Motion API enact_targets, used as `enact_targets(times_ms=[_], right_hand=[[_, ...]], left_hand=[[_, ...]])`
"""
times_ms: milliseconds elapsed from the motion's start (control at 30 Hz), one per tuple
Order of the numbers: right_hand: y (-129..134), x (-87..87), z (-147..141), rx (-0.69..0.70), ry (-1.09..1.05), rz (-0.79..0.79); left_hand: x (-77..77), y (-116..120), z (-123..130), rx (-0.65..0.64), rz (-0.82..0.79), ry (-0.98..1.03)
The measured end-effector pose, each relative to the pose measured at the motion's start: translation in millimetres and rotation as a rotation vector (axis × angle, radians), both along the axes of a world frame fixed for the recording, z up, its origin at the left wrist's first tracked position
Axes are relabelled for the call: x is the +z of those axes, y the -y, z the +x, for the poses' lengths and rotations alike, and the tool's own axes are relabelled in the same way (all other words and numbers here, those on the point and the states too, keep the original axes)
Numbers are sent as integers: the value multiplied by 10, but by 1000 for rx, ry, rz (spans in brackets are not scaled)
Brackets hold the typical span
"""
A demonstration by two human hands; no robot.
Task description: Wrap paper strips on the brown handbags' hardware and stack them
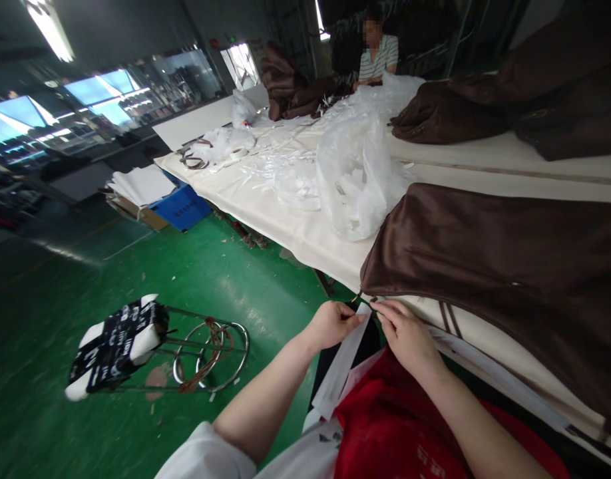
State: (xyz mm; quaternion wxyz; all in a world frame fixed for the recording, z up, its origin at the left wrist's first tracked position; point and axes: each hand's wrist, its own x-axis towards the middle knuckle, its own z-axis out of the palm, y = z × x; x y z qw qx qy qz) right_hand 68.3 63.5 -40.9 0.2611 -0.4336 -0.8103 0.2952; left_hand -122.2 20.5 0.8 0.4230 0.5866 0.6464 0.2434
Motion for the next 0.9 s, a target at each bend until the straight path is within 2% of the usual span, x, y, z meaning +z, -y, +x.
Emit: enact_targets(times_ms=[67, 133, 267, 400, 567, 767, 900], right_hand=[[-10, -39, 8, 1, -47, 2], [-31, -81, 16, -59, -106, -40], [-102, -143, 2, -163, -179, -322], [-179, -210, -53, -93, -264, -530], [-215, -276, -92, -104, -269, -592], [-204, -224, -84, -107, -219, -616], [-210, -297, -76, -121, -247, -622]], left_hand=[[-16, -46, 29, 1, 3, -37], [-29, -85, 53, -15, 20, -79], [-43, -142, 77, -67, 104, -159], [-61, -182, 81, -91, 164, -228], [-96, -235, 102, -82, 193, -294], [-132, -281, 196, -74, 253, -362], [-198, -306, 270, 46, 218, -360]])
